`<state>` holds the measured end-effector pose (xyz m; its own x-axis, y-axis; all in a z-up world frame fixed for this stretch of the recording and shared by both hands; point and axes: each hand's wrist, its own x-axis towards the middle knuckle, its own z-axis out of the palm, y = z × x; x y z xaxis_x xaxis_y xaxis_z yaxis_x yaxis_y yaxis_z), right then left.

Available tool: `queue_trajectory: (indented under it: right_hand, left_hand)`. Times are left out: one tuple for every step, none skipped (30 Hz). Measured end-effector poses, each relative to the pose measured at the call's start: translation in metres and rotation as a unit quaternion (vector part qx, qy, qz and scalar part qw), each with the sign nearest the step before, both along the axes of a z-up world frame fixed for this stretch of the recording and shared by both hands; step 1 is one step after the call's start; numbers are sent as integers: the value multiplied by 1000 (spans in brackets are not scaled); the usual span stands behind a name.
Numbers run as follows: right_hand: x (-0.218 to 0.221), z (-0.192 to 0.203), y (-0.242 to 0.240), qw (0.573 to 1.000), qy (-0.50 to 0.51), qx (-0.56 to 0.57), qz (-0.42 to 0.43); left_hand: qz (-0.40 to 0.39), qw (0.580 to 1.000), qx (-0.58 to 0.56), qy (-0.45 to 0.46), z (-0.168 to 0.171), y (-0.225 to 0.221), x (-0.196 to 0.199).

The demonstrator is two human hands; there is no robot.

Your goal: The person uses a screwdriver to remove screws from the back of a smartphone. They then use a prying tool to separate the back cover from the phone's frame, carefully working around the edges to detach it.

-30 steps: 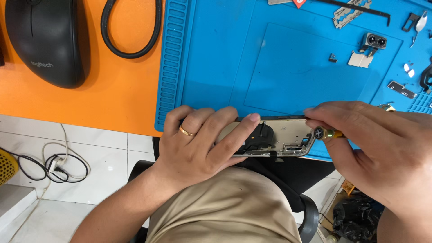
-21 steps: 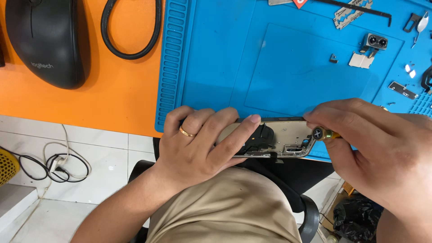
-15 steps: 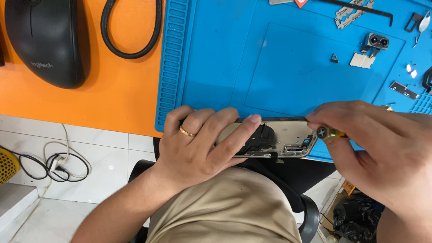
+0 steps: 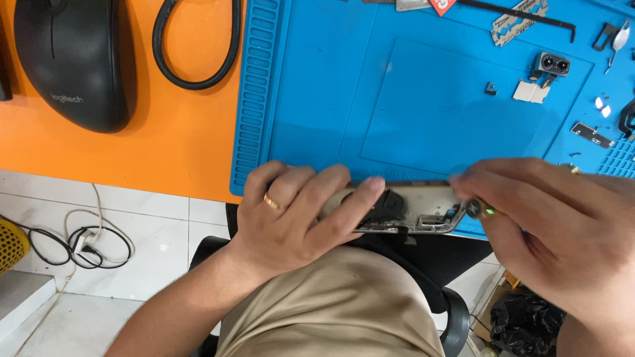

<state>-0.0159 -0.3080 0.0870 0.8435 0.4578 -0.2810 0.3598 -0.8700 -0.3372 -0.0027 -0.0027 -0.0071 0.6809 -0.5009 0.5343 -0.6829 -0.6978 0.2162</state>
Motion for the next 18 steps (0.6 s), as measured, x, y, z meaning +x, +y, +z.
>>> queue_trajectory:
  right_hand:
    - [4,9,6,1000,0,-1,0]
    - [8,18,13,997,46,31,-51]
    - [12,27,19,989,93,62,-102]
    - [3,25,14,989,93,61,-101]
    - [-6,24,9,982,114,83,-124]
    - [-16,22,4,974,134,104,-148]
    - [-16,27,11,974,135,102,-149]
    - [-16,31,19,973,109,120,-166]
    - [-15,35,26,970,81,139,-182]
    - [-19,34,20,970,81,138,-182]
    - [-23,34,15,975,89,119,-163]
    - [-27,34,11,980,96,101,-144]
    - [-29,34,7,980,98,100,-145]
    - [-31,34,4,982,103,96,-129]
    - [-33,33,1,983,109,92,-114]
    - [-35,32,-2,983,110,92,-114]
    - [-37,31,-5,985,112,89,-99]
    - [-39,29,-8,986,114,85,-84]
  left_hand:
    - [0,1000,-1,0,-1,1,-2]
    - [-4,1000,-2,-23,-1,2,-3]
    - [-7,999,-3,-45,-2,3,-6]
    - [-6,999,-4,-44,-2,2,-8]
    - [-6,997,-11,-70,-2,2,-10]
    - [-6,995,-17,-95,-2,1,-12]
    - [-7,995,-20,-93,-3,-1,-14]
    - [-3,994,-34,-104,-3,-3,-15]
    - [2,992,-47,-117,-4,-5,-16]
    - [2,992,-49,-117,-6,-6,-15]
    - [1,989,-53,-137,-8,-6,-14]
    - [1,986,-56,-156,-10,-6,-13]
    - [0,986,-57,-155,-5,-1,-14]
    - [-28,992,-21,-124,0,5,-14]
    - [-56,994,16,-93,5,11,-15]
    - [-57,994,16,-91,5,11,-15]
    - [-62,993,20,-93,4,12,-15]
    - [-67,993,25,-95,4,13,-16]
